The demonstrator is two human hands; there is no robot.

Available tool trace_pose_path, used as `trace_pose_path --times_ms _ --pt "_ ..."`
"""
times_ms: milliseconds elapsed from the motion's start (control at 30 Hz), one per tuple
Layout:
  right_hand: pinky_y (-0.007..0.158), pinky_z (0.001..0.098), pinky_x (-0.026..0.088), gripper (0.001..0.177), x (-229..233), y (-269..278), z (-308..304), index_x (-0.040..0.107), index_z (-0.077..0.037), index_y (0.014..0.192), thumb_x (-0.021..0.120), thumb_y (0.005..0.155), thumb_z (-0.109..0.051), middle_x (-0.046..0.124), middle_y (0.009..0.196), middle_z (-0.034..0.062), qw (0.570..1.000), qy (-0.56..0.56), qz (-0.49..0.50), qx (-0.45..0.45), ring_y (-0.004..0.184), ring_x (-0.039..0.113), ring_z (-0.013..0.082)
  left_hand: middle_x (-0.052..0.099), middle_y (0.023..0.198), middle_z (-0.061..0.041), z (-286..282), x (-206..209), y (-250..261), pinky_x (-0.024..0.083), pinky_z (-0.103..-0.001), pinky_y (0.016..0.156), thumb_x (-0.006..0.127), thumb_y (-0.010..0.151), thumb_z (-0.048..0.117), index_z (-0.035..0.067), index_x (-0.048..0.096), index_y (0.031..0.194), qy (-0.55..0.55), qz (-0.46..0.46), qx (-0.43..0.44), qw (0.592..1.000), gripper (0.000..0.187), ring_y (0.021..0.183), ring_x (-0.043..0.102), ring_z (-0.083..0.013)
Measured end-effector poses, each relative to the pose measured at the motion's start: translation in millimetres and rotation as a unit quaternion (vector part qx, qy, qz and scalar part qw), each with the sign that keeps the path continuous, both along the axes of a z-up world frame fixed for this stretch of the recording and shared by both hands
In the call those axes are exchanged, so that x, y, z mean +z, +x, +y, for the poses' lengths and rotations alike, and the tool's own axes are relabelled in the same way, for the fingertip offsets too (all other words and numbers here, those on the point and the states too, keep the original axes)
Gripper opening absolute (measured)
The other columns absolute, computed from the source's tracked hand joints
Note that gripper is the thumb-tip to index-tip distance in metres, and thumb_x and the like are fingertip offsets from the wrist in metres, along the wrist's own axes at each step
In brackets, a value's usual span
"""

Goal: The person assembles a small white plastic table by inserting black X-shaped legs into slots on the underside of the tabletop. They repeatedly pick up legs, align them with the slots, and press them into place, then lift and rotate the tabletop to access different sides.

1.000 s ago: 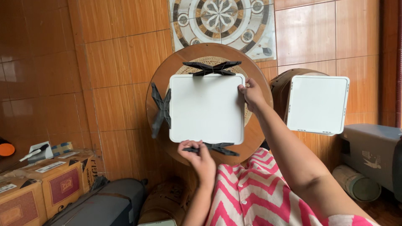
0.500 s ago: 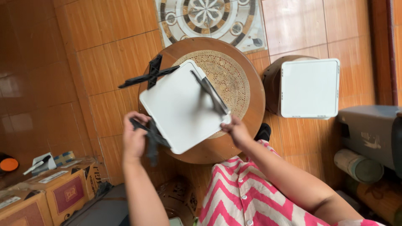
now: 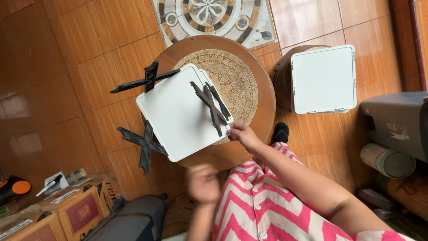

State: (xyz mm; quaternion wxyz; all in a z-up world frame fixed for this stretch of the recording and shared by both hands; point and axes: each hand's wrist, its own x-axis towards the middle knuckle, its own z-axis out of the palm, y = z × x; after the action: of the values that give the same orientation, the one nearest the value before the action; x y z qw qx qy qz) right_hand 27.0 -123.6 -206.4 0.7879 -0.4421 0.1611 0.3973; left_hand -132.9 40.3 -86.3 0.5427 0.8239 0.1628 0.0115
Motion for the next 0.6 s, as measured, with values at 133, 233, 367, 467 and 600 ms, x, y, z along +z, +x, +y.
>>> trace_pose_path --times_ms 133,233,367,467,600 --pt "0.071 0.0305 0.055 0.013 -3.3 9.4 -2.9 0.065 -0.008 0.11 0.06 0.1 -0.014 0.064 0.084 0.0016 0.998 -0.017 0.051 -0.014 0.073 0.062 0.0147 0.062 0.125 -0.007 -54.8 -50.0 43.7 0.05 -0.032 0.087 0.066 0.085 0.004 0.009 0.052 0.133 -0.385 0.119 0.258 0.878 0.05 0.1 0.06 -0.0186" --pt "0.069 0.0312 0.055 0.019 1.1 22.4 -5.3 0.066 -0.008 0.105 0.057 0.101 -0.023 0.062 0.078 0.0022 0.996 -0.069 0.057 0.024 0.071 0.064 0.0158 0.06 0.133 -0.007 -42.1 -75.5 81.5 0.05 -0.035 0.101 0.064 0.095 0.021 0.006 0.052 0.136 -0.56 0.124 0.34 0.745 0.045 0.117 0.061 -0.019" --pt "0.068 0.0296 0.054 0.025 6.9 47.2 -5.6 0.07 -0.007 0.102 0.06 0.099 -0.029 0.067 0.081 0.0018 0.991 -0.094 0.09 0.03 0.071 0.063 0.0134 0.063 0.132 -0.008 -32.9 -95.2 95.1 0.049 -0.035 0.104 0.062 0.099 0.017 0.003 0.055 0.134 -0.593 0.073 0.332 0.73 0.038 0.119 0.061 -0.0197" --pt "0.065 0.0283 0.053 0.023 3.2 62.1 3.4 0.07 -0.008 0.097 0.067 0.099 -0.03 0.065 0.078 0.0002 0.983 -0.06 0.172 -0.005 0.068 0.06 0.0129 0.065 0.127 -0.006 -32.3 -98.0 93.7 0.048 -0.035 0.101 0.062 0.1 0.014 0.004 0.058 0.132 -0.568 0.077 0.339 0.746 0.033 0.116 0.061 -0.0184" --pt "0.055 0.0301 0.047 0.02 -8.0 65.3 14.5 0.071 -0.005 0.089 0.073 0.095 -0.025 0.062 0.07 0.0021 0.977 -0.005 0.212 -0.007 0.061 0.057 0.0153 0.066 0.127 -0.006 -31.4 -87.9 92.7 0.049 -0.033 0.097 0.062 0.101 0.021 0.005 0.059 0.132 -0.56 0.089 0.351 0.746 0.035 0.115 0.061 -0.0168"
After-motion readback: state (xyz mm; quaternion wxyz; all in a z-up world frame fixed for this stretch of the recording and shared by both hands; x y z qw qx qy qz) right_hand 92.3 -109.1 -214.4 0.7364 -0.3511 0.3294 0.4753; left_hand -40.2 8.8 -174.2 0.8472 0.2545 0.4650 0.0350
